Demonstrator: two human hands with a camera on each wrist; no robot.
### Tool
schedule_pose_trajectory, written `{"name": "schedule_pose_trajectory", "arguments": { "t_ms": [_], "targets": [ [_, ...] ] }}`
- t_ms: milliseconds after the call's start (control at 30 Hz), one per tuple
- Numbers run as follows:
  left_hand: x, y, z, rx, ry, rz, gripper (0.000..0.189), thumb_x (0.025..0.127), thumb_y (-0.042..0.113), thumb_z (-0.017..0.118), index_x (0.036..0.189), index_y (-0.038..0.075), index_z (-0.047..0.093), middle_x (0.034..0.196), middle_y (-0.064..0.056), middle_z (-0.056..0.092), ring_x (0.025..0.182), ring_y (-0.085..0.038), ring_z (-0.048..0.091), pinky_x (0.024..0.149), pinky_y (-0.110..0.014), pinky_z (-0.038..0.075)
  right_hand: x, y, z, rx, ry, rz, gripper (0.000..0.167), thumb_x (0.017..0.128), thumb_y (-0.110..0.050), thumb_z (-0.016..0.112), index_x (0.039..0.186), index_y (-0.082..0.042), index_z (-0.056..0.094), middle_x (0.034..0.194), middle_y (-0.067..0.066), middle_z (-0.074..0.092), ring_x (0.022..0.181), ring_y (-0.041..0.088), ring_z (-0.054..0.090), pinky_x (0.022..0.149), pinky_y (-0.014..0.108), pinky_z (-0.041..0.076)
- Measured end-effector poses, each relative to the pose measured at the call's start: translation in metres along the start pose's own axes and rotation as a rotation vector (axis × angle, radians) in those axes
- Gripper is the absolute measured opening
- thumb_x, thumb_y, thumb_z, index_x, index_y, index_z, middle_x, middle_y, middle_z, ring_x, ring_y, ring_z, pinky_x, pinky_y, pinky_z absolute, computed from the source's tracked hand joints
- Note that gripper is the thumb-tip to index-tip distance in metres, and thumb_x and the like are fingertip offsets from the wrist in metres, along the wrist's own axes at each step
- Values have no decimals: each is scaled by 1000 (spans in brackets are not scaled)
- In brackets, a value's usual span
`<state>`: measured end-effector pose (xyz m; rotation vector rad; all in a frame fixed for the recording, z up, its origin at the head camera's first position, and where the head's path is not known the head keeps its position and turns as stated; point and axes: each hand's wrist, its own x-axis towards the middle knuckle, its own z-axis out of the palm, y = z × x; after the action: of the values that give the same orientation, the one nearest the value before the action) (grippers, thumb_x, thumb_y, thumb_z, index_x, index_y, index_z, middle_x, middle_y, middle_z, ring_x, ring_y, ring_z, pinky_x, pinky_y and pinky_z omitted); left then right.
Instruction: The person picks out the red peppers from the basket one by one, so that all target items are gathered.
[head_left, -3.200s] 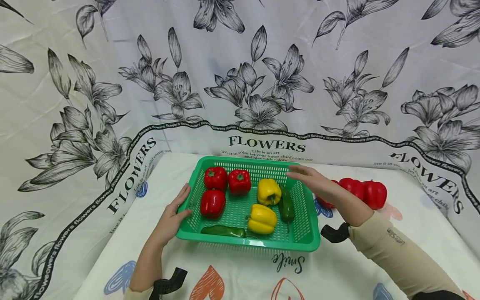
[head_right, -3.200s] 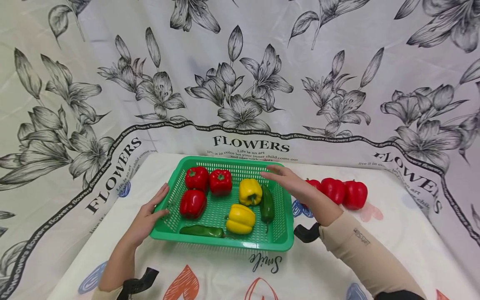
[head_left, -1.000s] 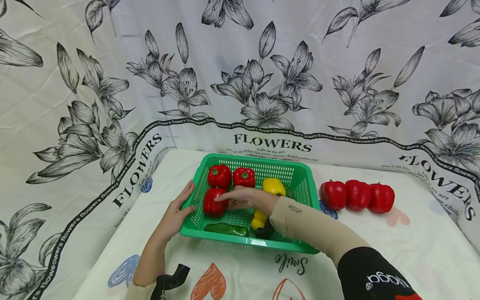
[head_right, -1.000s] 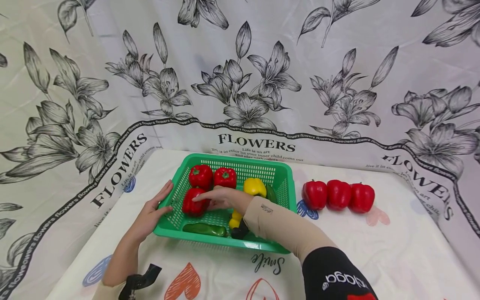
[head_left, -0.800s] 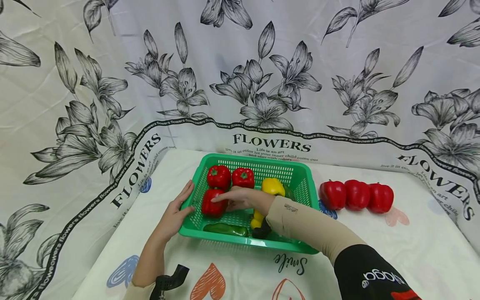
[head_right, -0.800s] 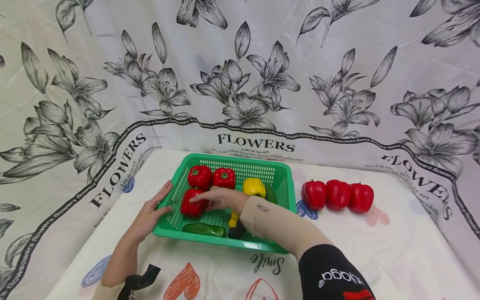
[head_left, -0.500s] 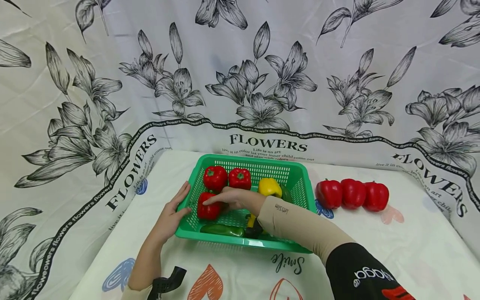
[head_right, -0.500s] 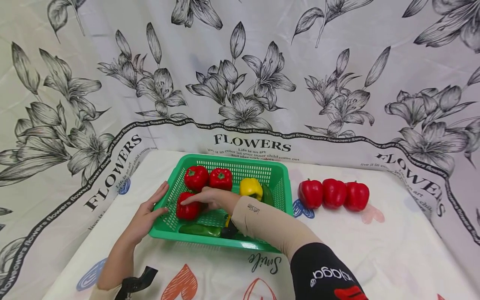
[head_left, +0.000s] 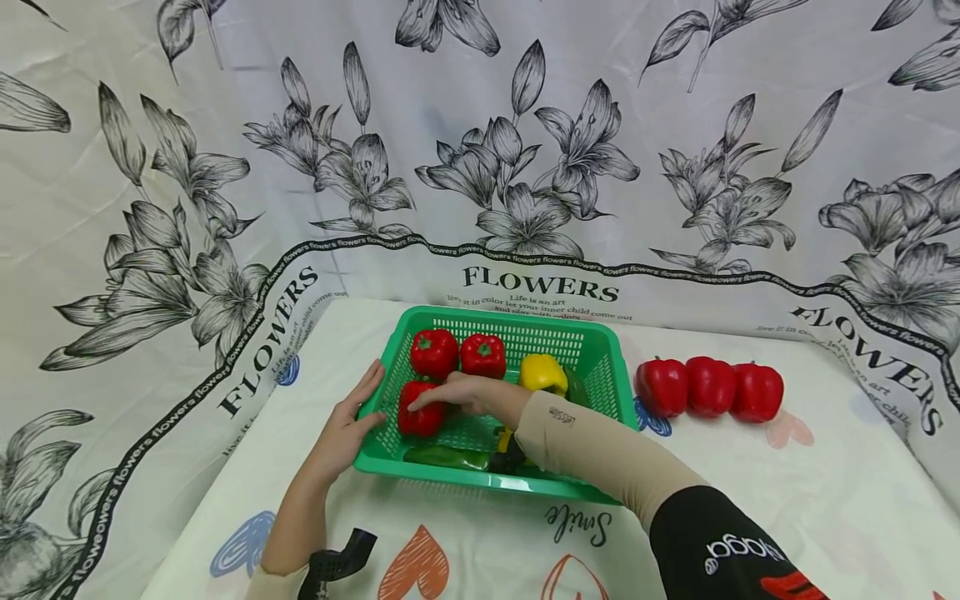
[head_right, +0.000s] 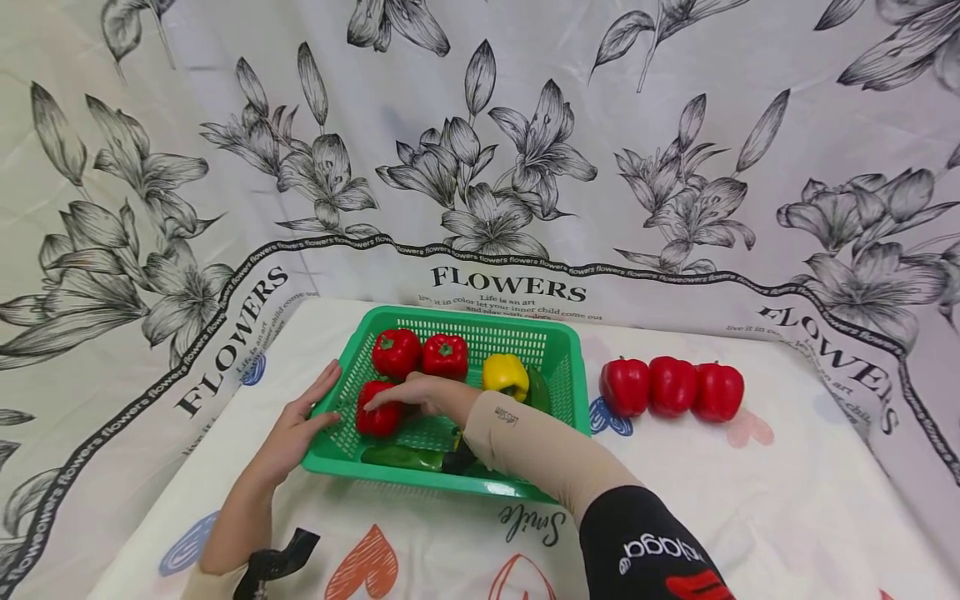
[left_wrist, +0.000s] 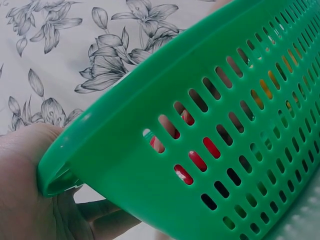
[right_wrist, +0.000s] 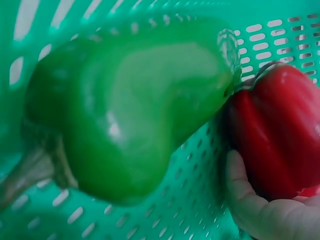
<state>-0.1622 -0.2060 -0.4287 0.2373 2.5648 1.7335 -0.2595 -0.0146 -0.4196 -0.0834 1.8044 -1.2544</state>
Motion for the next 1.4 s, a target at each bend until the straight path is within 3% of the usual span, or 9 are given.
{"name": "schedule_pose_trajectory", "arguments": {
  "t_ms": [167, 333, 867, 1400],
  "targets": [
    [3, -1, 4, -15, -10, -11, 63, 91, 2, 46, 149, 18, 24, 158, 6, 10, 146, -27, 3, 111, -59, 16, -6, 3, -10, 20, 13, 2, 70, 76, -29, 73, 131, -2, 39, 130, 9, 49, 121, 26, 45, 103, 43, 40],
    [2, 0, 3, -2, 2, -16, 64, 90, 1, 46, 149, 18, 24, 158, 5, 10, 146, -28, 4, 110, -58, 20, -14, 1, -16, 55, -27, -26, 64, 78, -28, 70, 130, -4, 40, 130, 8, 50, 119, 25, 46, 101, 43, 43],
    [0, 1, 1, -5, 1, -16, 65, 90, 2, 47, 148, 17, 24, 157, 6, 10, 146, -26, 3, 111, -59, 15, -38, -2, -17, 55, -91, -76, 55, 82, -28, 66, 128, -2, 47, 126, 8, 53, 114, 25, 49, 97, 46, 46],
    [-3, 4, 0, -1, 9, -4, 65, 90, 3, 49, 148, 17, 24, 157, 7, 10, 146, -28, 2, 111, -60, 14, -75, -6, -40, 134, -98, -145, 60, 84, -17, 59, 136, -1, 33, 135, 15, 43, 114, 29, 49, 94, 43, 48]
  ]
}}
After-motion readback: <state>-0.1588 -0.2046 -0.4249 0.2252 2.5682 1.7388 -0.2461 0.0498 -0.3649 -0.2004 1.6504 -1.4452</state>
